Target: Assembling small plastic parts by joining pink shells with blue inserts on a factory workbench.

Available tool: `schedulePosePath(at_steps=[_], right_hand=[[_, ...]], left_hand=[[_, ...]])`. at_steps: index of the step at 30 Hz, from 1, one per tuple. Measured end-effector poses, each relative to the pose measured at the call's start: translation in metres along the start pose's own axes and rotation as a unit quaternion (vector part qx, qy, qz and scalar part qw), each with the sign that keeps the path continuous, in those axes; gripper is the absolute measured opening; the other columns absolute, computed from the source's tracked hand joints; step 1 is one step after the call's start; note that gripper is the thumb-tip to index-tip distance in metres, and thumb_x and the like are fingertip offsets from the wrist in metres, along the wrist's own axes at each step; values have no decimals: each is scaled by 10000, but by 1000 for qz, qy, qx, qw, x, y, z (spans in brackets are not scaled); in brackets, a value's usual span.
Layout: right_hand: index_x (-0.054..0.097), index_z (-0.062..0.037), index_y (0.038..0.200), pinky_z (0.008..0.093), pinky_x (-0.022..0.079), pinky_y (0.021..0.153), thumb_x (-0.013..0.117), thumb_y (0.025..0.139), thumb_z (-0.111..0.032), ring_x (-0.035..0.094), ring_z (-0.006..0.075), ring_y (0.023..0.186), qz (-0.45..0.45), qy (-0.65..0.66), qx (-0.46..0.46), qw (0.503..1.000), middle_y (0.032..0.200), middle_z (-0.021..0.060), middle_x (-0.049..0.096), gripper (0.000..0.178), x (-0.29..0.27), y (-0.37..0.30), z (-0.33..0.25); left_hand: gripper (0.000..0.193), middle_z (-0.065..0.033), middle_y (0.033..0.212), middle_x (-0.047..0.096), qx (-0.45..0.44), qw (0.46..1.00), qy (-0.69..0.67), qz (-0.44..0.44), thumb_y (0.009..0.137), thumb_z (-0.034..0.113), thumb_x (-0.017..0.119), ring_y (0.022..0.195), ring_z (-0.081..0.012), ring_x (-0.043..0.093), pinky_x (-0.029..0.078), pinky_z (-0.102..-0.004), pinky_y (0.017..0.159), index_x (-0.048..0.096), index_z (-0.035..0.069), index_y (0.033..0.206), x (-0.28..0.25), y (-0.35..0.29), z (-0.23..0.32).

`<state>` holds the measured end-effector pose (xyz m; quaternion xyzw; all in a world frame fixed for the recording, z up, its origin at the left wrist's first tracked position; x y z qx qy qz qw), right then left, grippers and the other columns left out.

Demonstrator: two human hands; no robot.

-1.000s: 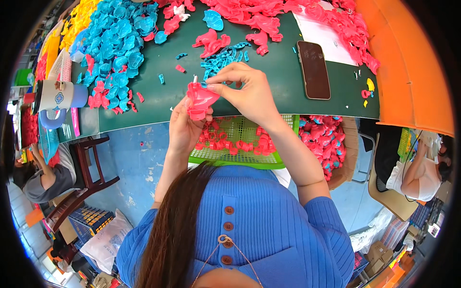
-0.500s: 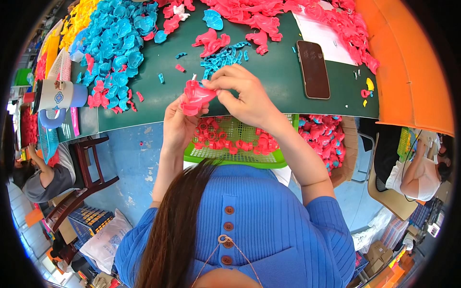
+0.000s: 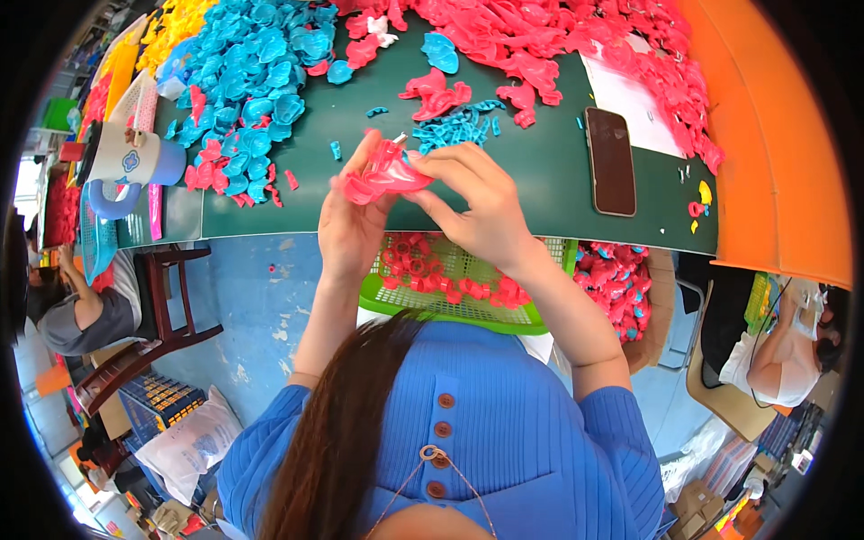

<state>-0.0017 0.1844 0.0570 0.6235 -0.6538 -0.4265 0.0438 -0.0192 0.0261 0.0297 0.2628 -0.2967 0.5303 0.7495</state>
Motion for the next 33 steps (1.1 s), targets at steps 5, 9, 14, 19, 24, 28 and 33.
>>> schedulePosePath(at_steps=[5, 9, 14, 19, 24, 28, 33], right_hand=[[628, -8, 996, 309, 476, 737, 732, 658, -22, 596, 234, 822, -22, 1, -16, 1000, 913, 107, 626, 353, 24, 16, -11], [638, -23, 978, 346, 454, 791, 695, 738, -130, 578, 249, 896, -138, 83, -19, 987, 936, 97, 620, 269, 49, 47, 0], [644, -37, 842, 355, 440, 776, 651, 758, -163, 547, 245, 862, -80, -196, -41, 976, 881, 65, 571, 151, 102, 109, 69], [637, -57, 792, 343, 426, 787, 650, 716, -120, 516, 238, 898, -129, -337, -89, 928, 858, 56, 527, 99, 128, 128, 98], [589, -56, 722, 358, 431, 793, 639, 711, -97, 522, 251, 929, -91, -203, -113, 968, 949, 58, 553, 66, 111, 110, 81], [591, -57, 752, 368, 429, 773, 641, 732, -125, 551, 256, 909, -110, -200, -99, 968, 959, 63, 602, 87, 107, 115, 87], [608, -79, 846, 374, 408, 762, 662, 734, -173, 559, 239, 900, -77, -276, -108, 952, 869, 50, 624, 156, 124, 144, 109]], left_hand=[[548, -148, 1339, 413, 84, 993, 78, 22, 880, 209, 578, 1163, -212, 481, 426, -356, 957, 359, -41, 1317, -25, -9, 1], [552, -148, 1311, 443, 93, 988, 62, 106, 846, 154, 623, 1131, -221, 507, 432, -386, 954, 380, -50, 1297, -57, -11, 27], [482, -148, 1260, 475, 126, 970, 134, 158, 891, 173, 544, 1071, -197, 534, 458, -372, 928, 393, -43, 1295, -72, -19, 50], [491, -141, 1257, 477, 123, 971, 137, 153, 888, 190, 551, 1067, -206, 538, 455, -402, 930, 397, -41, 1293, -76, -28, 50], [477, -143, 1244, 490, 92, 980, 110, 138, 895, 182, 535, 1056, -210, 548, 466, -389, 918, 399, -71, 1277, -88, -27, 45], [444, -148, 1235, 500, 70, 985, 97, 122, 904, 161, 512, 1025, -205, 566, 482, -380, 898, 409, -82, 1261, -74, -17, 37], [436, -146, 1228, 504, 67, 987, 100, 110, 904, 161, 514, 1022, -208, 569, 486, -378, 890, 417, -81, 1254, -57, -10, 35]])
Point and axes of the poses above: each hand's wrist, its own y-axis towards the middle knuckle, its own x-axis out of the palm, z = x × y, the point moved 1 cm from there along y, towards the middle knuckle
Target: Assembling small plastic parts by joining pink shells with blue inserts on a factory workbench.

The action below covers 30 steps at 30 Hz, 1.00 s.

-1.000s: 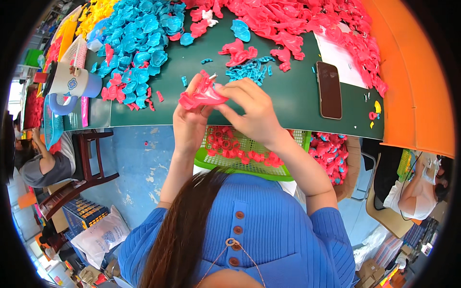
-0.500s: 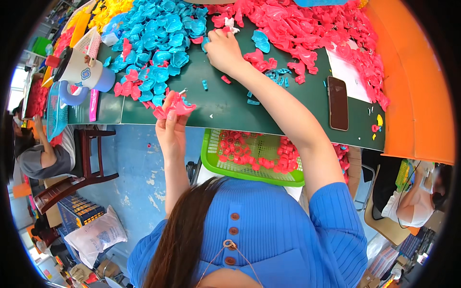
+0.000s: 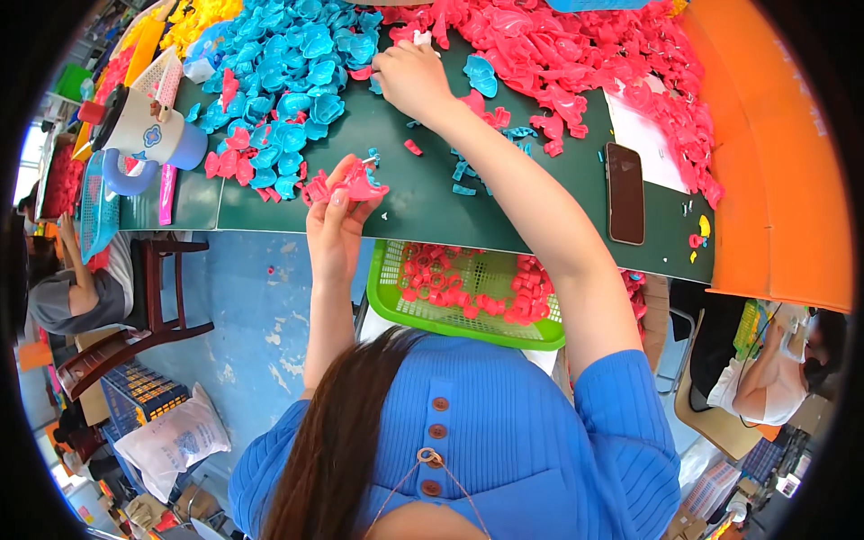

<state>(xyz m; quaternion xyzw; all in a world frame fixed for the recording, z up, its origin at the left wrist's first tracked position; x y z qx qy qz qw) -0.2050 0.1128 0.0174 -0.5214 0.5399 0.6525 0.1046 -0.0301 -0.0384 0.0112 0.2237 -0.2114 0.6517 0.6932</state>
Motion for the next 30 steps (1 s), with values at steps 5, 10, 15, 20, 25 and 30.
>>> schedulePosePath(at_steps=[5, 10, 15, 20, 25, 30], right_hand=[[600, -85, 925, 419, 379, 825, 675, 691, -106, 542, 245, 934, -81, -53, 54, 994, 876, 63, 629, 247, 23, 4, -1], [644, -60, 878, 395, 418, 813, 631, 709, -37, 528, 277, 932, 53, 84, 45, 994, 866, 86, 610, 171, 3, -16, 6], [660, -37, 915, 270, 460, 713, 615, 783, -28, 587, 153, 836, 8, 303, 166, 938, 901, 65, 626, 140, -94, -47, -32], [660, -23, 920, 218, 466, 632, 629, 777, -3, 595, 104, 702, 42, 315, 190, 929, 828, 61, 652, 148, -149, -85, -55], [658, -8, 834, 243, 482, 614, 682, 687, 41, 608, 132, 667, 108, 243, 140, 954, 760, 65, 650, 157, -165, -104, -54], [648, -14, 797, 267, 490, 597, 687, 671, 44, 630, 175, 676, 119, 204, 103, 966, 743, 77, 652, 144, -168, -115, -53]], left_hand=[[436, -149, 1238, 501, 1, 1000, 22, 21, 896, 152, 528, 1027, -211, 569, 481, -373, 897, 420, -77, 1251, -10, -6, -2], [439, -140, 1239, 503, -11, 1000, 6, 19, 895, 132, 524, 1068, -204, 551, 469, -362, 913, 403, -62, 1270, -14, -7, -2], [411, -116, 1201, 530, -39, 999, -17, -8, 883, 113, 553, 1055, -190, 551, 452, -358, 910, 440, -26, 1253, 6, -7, -5], [391, -91, 1155, 561, -109, 990, -38, -75, 890, 128, 553, 1012, -157, 566, 459, -307, 874, 461, -20, 1240, 31, -6, -21], [310, -56, 1052, 601, -144, 984, -46, -94, 888, 167, 574, 929, -114, 581, 469, -284, 840, 529, -7, 1141, 55, -8, -26], [225, -50, 995, 609, -159, 980, -61, -106, 903, 157, 545, 896, -111, 594, 491, -274, 803, 543, -2, 1062, 61, -10, -33]])
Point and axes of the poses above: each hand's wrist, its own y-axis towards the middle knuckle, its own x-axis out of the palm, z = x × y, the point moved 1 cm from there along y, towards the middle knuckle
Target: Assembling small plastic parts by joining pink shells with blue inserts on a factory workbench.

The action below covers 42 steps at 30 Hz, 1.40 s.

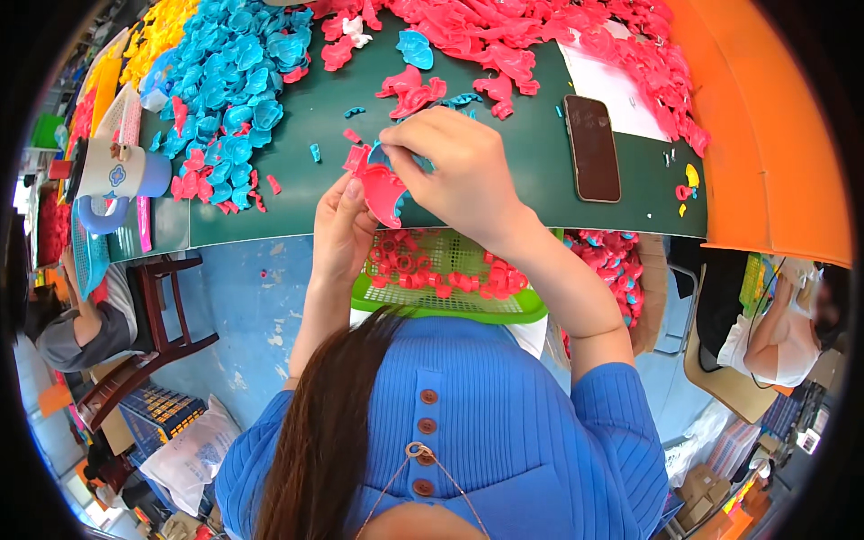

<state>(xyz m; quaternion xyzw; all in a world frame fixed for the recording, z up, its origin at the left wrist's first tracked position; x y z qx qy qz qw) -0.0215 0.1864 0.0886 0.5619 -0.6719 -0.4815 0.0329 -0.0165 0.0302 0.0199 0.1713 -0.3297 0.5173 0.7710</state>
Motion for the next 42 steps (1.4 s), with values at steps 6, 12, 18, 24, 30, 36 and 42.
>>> schedulePosePath(at_steps=[6, 12, 18, 24, 30, 36, 42], right_hand=[[634, -15, 772, 288, 491, 584, 685, 663, 49, 628, 208, 667, -15, -29, -19, 999, 732, 85, 644, 136, -1, -4, -2], [625, -14, 768, 300, 485, 570, 679, 664, 51, 617, 220, 653, -23, -46, -23, 998, 725, 85, 633, 134, -3, -5, -5], [623, -14, 767, 297, 482, 571, 679, 664, 45, 611, 217, 657, -31, -51, -24, 998, 725, 81, 627, 132, -1, -7, -5], [622, -13, 767, 294, 479, 560, 673, 667, 47, 602, 206, 648, -38, -56, -47, 997, 709, 76, 615, 127, 3, -9, -4], [620, -8, 768, 294, 478, 555, 667, 665, 57, 599, 204, 646, -43, -51, -73, 995, 709, 75, 614, 130, 2, -7, -1], [623, -2, 775, 294, 485, 569, 670, 667, 63, 608, 203, 655, -45, -33, -59, 997, 730, 83, 628, 135, 5, -12, 0], [662, -9, 881, 281, 495, 604, 686, 703, 23, 629, 196, 688, -62, 60, 52, 995, 767, 92, 654, 183, -2, -12, 0]], left_hand=[[211, -63, 984, 608, -19, 1000, 0, 18, 914, 152, 520, 869, -124, 609, 520, -276, 775, 536, -13, 1045, 9, 0, 0], [209, -58, 959, 612, -22, 1000, 7, 18, 913, 145, 522, 853, -121, 609, 523, -276, 766, 537, -18, 1043, 10, -1, 1], [188, -44, 932, 606, -19, 999, 16, 24, 909, 141, 530, 825, -108, 602, 517, -269, 756, 543, -13, 1015, 12, -2, 1], [166, -35, 880, 606, -16, 999, 20, 29, 906, 151, 540, 799, -94, 593, 498, -261, 749, 560, -5, 961, 10, -2, 1], [160, -29, 823, 607, -15, 998, 50, 31, 892, 156, 562, 760, -90, 586, 494, -258, 737, 585, -2, 884, 12, -2, 7], [148, -34, 816, 613, -11, 998, 53, 26, 881, 136, 572, 755, -91, 587, 496, -263, 732, 599, -9, 875, 9, -1, 8], [148, -35, 814, 618, -14, 997, 57, 41, 873, 134, 581, 748, -92, 589, 494, -254, 725, 604, -12, 871, 8, -1, 8]])
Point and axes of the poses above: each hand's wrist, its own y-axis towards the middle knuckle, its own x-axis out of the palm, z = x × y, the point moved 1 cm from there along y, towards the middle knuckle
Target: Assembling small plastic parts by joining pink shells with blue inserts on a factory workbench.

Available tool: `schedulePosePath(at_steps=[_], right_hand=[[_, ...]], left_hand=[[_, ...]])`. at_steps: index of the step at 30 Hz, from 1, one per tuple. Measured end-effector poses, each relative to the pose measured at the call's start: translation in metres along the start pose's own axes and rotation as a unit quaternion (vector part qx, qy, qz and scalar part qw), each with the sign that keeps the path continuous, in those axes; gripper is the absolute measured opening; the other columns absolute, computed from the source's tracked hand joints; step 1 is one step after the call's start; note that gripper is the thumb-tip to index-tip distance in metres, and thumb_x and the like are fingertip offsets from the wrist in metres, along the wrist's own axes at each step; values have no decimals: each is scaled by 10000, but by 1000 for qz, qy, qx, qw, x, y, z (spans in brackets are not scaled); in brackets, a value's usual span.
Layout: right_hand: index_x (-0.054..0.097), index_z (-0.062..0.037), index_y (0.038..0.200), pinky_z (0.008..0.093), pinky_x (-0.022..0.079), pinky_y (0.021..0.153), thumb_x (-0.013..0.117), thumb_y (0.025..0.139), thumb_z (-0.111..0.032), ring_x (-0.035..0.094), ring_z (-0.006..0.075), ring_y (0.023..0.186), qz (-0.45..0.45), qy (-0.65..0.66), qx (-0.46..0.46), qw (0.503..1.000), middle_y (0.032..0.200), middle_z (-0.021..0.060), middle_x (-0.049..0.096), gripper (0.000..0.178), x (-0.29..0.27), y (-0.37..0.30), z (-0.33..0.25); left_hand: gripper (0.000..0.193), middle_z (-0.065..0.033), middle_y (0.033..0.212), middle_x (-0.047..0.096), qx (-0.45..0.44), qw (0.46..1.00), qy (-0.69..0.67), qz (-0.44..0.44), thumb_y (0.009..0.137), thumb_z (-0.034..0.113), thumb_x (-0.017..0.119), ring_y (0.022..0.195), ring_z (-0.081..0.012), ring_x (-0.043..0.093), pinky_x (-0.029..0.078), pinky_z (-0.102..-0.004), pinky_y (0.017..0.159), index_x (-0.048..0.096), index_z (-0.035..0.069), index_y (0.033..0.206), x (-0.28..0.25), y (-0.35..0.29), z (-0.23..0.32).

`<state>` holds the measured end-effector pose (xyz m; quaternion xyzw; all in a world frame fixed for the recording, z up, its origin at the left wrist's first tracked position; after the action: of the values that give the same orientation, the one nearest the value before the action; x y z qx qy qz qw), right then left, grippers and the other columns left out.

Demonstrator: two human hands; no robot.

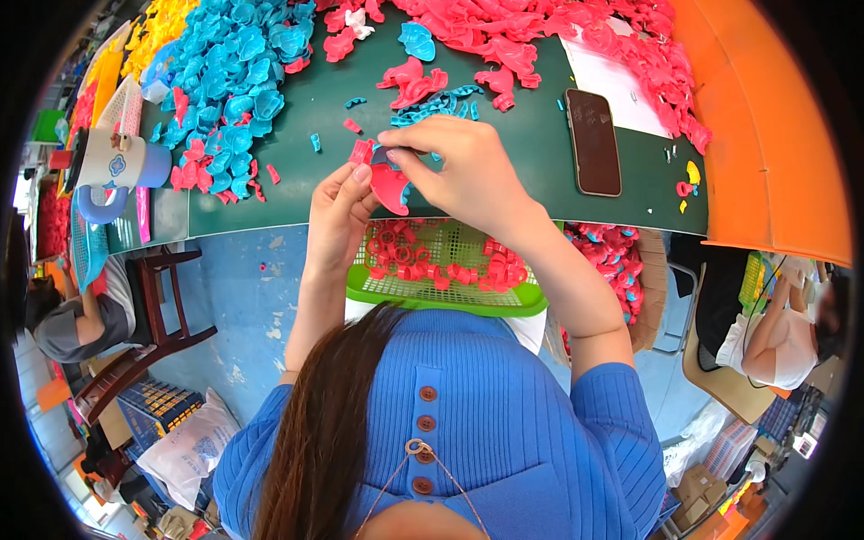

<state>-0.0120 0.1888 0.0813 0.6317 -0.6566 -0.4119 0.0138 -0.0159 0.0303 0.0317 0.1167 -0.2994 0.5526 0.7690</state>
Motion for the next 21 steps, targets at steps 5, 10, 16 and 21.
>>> schedulePosePath(at_steps=[5, 10, 16, 21], right_hand=[[682, -21, 904, 280, 492, 616, 699, 705, -1, 630, 193, 699, -25, -16, 69, 997, 763, 99, 659, 201, -2, -4, 1], [688, -18, 860, 283, 486, 609, 696, 698, 14, 622, 192, 682, -17, -40, -23, 999, 759, 100, 656, 165, -5, 1, 3], [689, -13, 863, 279, 493, 627, 702, 693, 23, 627, 186, 699, -21, -2, 6, 1000, 750, 95, 655, 174, -2, -2, 8], [682, 10, 866, 250, 494, 634, 692, 718, 12, 629, 145, 698, -18, 62, 80, 995, 767, 103, 655, 148, 0, -9, 8]], left_hand=[[168, -30, 809, 616, 9, 999, 48, -1, 870, 147, 590, 748, -91, 595, 484, -244, 730, 612, -19, 872, -5, 3, -2], [200, -35, 833, 629, -6, 995, 95, -27, 870, 160, 594, 763, -99, 609, 463, -236, 733, 618, -34, 911, -2, 1, 1], [202, -34, 830, 632, 13, 997, 76, -14, 870, 164, 594, 762, -94, 603, 464, -233, 736, 621, -32, 910, -4, 2, -1], [182, -27, 859, 624, 0, 999, 50, -13, 868, 140, 592, 787, -94, 596, 480, -237, 744, 612, -26, 941, -9, 0, -6]])
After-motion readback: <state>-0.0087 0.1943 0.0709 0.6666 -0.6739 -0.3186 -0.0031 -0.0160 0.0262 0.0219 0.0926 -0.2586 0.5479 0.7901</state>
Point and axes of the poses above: each hand's wrist, its own y-axis towards the middle knuckle, its own x-axis out of the palm, z = x × y, the point moved 1 cm from there along y, towards the middle knuckle
